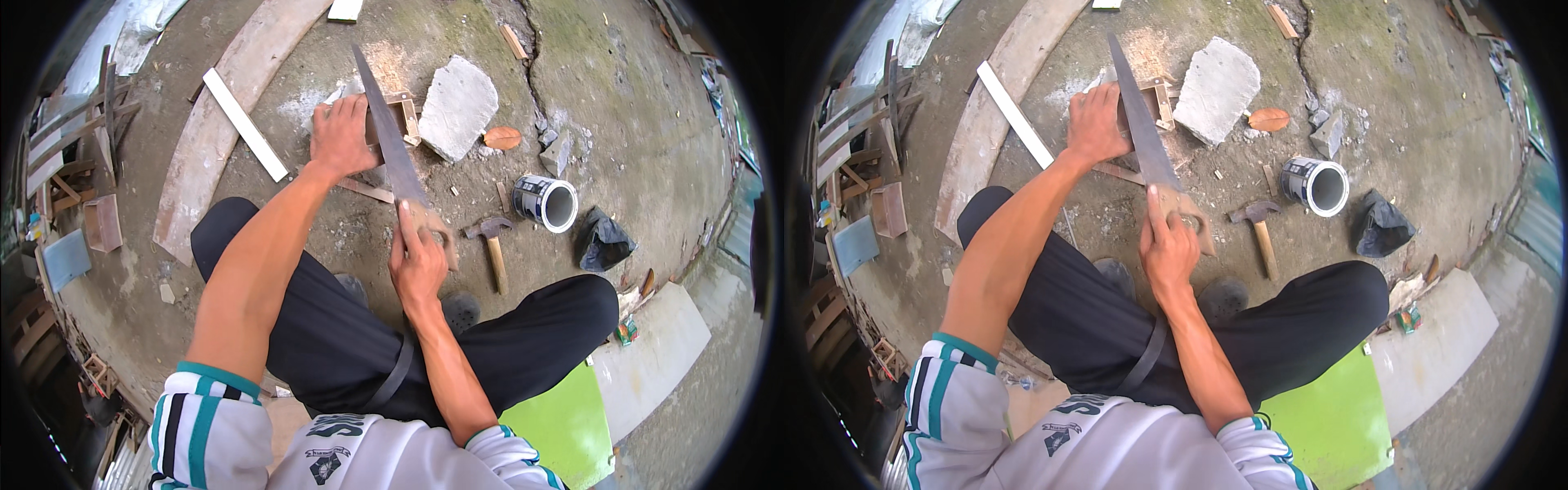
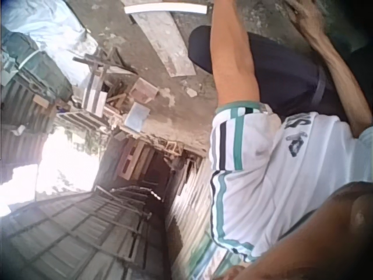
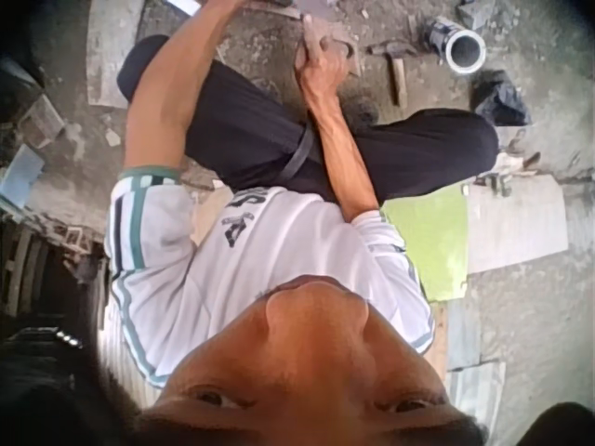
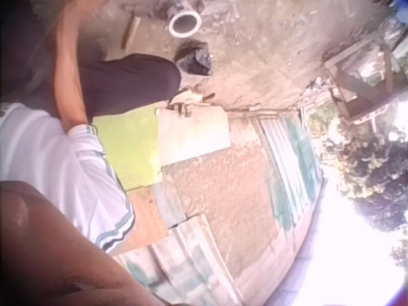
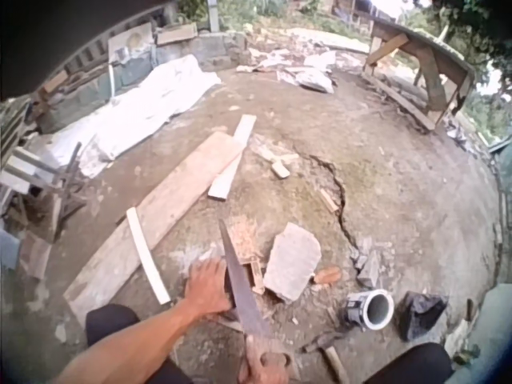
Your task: The person sits on a small stool and uses a metal file to smooth the edges of a small wooden box. They repeatedly file the corners and sides of the box, occasionally lifting it to inspect the work.
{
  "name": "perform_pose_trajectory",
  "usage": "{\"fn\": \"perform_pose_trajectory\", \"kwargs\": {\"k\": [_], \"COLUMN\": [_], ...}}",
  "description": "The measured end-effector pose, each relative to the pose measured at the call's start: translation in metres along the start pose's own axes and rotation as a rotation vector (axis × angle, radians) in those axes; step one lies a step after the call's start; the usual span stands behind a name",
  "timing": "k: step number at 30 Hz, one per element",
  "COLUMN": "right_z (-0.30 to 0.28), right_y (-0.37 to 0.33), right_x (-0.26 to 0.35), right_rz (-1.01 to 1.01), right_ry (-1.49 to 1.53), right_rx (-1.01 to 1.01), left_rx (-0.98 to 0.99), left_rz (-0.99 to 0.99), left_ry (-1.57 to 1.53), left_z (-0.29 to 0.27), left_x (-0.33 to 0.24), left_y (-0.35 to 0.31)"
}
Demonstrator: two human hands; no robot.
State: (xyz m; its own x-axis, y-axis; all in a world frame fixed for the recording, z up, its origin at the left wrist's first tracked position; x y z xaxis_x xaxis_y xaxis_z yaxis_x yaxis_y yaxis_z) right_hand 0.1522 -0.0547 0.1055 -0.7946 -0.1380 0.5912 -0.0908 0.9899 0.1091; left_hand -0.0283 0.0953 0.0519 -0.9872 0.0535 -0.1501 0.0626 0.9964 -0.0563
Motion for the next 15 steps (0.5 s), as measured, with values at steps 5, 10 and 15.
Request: {"fn": "perform_pose_trajectory", "kwargs": {"k": [5,10,15], "right_z": [0.020,0.001,0.015], "right_y": [0.033,0.012,0.006], "right_x": [-0.045,-0.040,-0.060], "right_rz": [0.290,0.773,0.852], "right_ry": [0.606,0.991,1.107], "right_rx": [0.057,0.294,0.245], "left_rx": [0.015,0.009,0.022], "left_rz": [0.008,-0.008,0.016], "left_ry": [-0.046,0.001,-0.015], "left_z": [-0.001,0.000,0.004], "left_x": [-0.007,0.000,-0.003], "left_y": [0.001,-0.002,-0.002]}}
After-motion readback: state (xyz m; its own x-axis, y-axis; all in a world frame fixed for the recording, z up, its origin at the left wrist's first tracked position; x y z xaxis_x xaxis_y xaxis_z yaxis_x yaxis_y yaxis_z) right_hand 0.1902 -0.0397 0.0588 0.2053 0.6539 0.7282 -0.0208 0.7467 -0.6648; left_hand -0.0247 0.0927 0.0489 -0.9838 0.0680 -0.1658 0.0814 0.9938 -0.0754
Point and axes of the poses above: each hand's wrist, its own y-axis towards the middle knuckle, its own z-axis out of the palm, x = y × z, the point moved 8 cm from there along y, towards the middle knuckle
